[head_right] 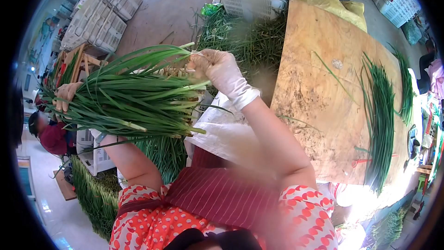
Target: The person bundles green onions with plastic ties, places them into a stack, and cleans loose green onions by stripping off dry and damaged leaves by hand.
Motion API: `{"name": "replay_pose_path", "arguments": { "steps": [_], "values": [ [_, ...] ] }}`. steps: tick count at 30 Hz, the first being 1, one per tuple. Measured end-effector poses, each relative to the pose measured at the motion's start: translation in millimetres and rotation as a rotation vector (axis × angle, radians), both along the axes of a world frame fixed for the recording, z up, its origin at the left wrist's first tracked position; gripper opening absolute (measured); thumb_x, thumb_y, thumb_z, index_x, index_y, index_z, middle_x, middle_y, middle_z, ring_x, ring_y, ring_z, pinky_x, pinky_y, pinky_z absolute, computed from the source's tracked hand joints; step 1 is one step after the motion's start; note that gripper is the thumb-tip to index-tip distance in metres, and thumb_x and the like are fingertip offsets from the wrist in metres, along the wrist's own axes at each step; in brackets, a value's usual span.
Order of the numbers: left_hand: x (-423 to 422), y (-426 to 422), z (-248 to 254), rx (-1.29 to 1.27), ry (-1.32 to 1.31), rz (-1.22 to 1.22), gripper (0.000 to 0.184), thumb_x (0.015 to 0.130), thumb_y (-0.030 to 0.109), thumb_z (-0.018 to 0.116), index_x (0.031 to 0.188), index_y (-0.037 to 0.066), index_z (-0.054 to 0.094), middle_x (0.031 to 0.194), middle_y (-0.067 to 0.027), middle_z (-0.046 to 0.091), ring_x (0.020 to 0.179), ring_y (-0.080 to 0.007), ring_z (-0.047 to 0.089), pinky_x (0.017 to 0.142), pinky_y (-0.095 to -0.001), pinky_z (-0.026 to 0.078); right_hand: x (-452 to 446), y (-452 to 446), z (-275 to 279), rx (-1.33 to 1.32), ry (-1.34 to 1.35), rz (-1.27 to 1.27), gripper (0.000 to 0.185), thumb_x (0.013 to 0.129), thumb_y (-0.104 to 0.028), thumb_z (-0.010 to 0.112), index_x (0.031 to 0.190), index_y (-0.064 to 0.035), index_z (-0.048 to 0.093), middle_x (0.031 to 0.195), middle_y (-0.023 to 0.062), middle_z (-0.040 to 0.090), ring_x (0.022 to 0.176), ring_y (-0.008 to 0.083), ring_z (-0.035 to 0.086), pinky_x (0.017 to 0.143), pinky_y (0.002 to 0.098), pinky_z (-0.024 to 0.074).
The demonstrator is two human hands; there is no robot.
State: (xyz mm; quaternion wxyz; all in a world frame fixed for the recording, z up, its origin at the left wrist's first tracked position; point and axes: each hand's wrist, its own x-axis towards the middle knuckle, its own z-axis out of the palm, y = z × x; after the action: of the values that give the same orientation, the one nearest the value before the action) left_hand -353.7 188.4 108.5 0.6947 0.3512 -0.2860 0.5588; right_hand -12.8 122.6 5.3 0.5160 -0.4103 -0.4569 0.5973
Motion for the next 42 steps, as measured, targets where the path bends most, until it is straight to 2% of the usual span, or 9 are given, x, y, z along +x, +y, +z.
{"name": "replay_pose_path", "arguments": {
  "steps": [7,14,20,22,24,26,29,35,42],
  "values": [
    [16.0,-10.8,4.0,0.094,0.214,0.035,0.025,0.087,0.022,0.054,0.065,0.011,0.059,0.062,0.0026,0.061,0.056,-0.0055,0.058,0.063,-0.0193,0.044,-6.5,-2.1,-8.7,-0.12,1.033,0.113,0.042,0.084,-0.019,0.062,0.116,0.0046,0.05,0.078,0.0035,0.064,0.068,0.011,0.06,0.079,0.0274,0.0495],
    [25.4,-21.8,6.1,0.037,0.217,0.055,0.027,0.085,0.024,0.057,0.062,0.011,0.055,0.063,0.0028,0.061,0.055,-0.0058,0.057,0.063,-0.019,0.044,-4.8,-5.4,5.9,-0.139,0.399,0.045,0.029,0.088,-0.025,0.057,0.102,-0.0003,0.057,0.077,0.0083,0.065,0.065,0.0116,0.058,0.061,0.0235,0.0471],
    [-8.5,9.9,3.9,0.413,0.084,0.003,0.019,0.089,0.017,0.048,0.083,0.006,0.062,0.081,-0.004,0.066,0.069,-0.0134,0.062,0.075,-0.0256,0.049,29.4,-10.1,8.2,0.142,0.126,-0.187,0.031,0.093,-0.026,0.046,0.093,0.0027,0.058,0.066,0.0048,0.056,0.065,0.0151,0.055,0.075,0.03,0.0469],
    [-30.4,19.9,5.2,0.608,-0.021,-0.086,0.021,0.09,0.017,0.046,0.087,0.006,0.063,0.087,-0.0054,0.067,0.076,-0.0159,0.064,0.079,-0.0265,0.049,55.2,-4.7,0.0,0.002,0.55,-0.46,0.025,0.094,-0.02,0.044,0.096,0.0015,0.056,0.066,0.0011,0.051,0.064,0.0133,0.054,0.088,0.0385,0.0465],
    [-51.8,32.2,8.6,0.667,0.009,-0.159,0.023,0.091,0.019,0.045,0.088,0.006,0.063,0.09,-0.0068,0.067,0.081,-0.0173,0.064,0.081,-0.0276,0.049,82.9,7.5,-23.8,-0.014,0.509,-0.693,0.034,0.091,-0.022,0.052,0.113,0.0046,0.052,0.09,0.0078,0.06,0.079,0.014,0.059,0.092,0.0303,0.044],
    [-68.7,41.1,9.1,0.797,-0.01,-0.252,0.026,0.091,0.021,0.044,0.09,0.005,0.063,0.089,-0.0068,0.067,0.081,-0.0174,0.065,0.081,-0.0278,0.048,91.8,16.2,-50.9,-0.155,-0.185,-0.659,0.048,0.088,-0.026,0.057,0.123,0.0037,0.046,0.111,0.0115,0.059,0.101,0.0166,0.057,0.096,0.0267,0.0392],
    [-74.0,45.3,4.0,0.805,-0.044,-0.262,0.029,0.091,0.026,0.042,0.091,0.006,0.064,0.087,-0.0053,0.067,0.081,-0.0151,0.065,0.082,-0.026,0.046,59.7,-2.5,-34.9,0.098,-0.411,-0.034,0.055,0.083,-0.026,0.063,0.129,-0.003,0.044,0.121,0.0113,0.054,0.109,0.0167,0.051,0.097,0.0268,0.0363],
    [-12.5,19.3,-11.1,0.207,-0.465,-0.18,0.006,0.081,0.014,0.061,0.086,0.016,0.062,0.084,0.0049,0.066,0.079,-0.0105,0.063,0.088,-0.0266,0.041,-0.2,-2.7,-22.2,0.105,-0.025,0.39,0.036,0.085,-0.02,0.06,0.114,0.0008,0.057,0.108,0.0112,0.062,0.096,0.017,0.059,0.088,0.0271,0.0448],
    [-49.1,65.7,-38.2,0.517,-0.306,-0.006,0.022,0.073,0.003,0.067,0.089,0.015,0.057,0.089,0.0035,0.061,0.09,-0.0113,0.058,0.086,-0.0266,0.045,-5.4,-7.6,-1.0,-0.084,0.313,-0.076,0.014,0.087,-0.01,0.056,0.089,0.0008,0.064,0.081,0.0075,0.064,0.068,0.0097,0.057,0.062,0.0219,0.0474]
  ]
}}
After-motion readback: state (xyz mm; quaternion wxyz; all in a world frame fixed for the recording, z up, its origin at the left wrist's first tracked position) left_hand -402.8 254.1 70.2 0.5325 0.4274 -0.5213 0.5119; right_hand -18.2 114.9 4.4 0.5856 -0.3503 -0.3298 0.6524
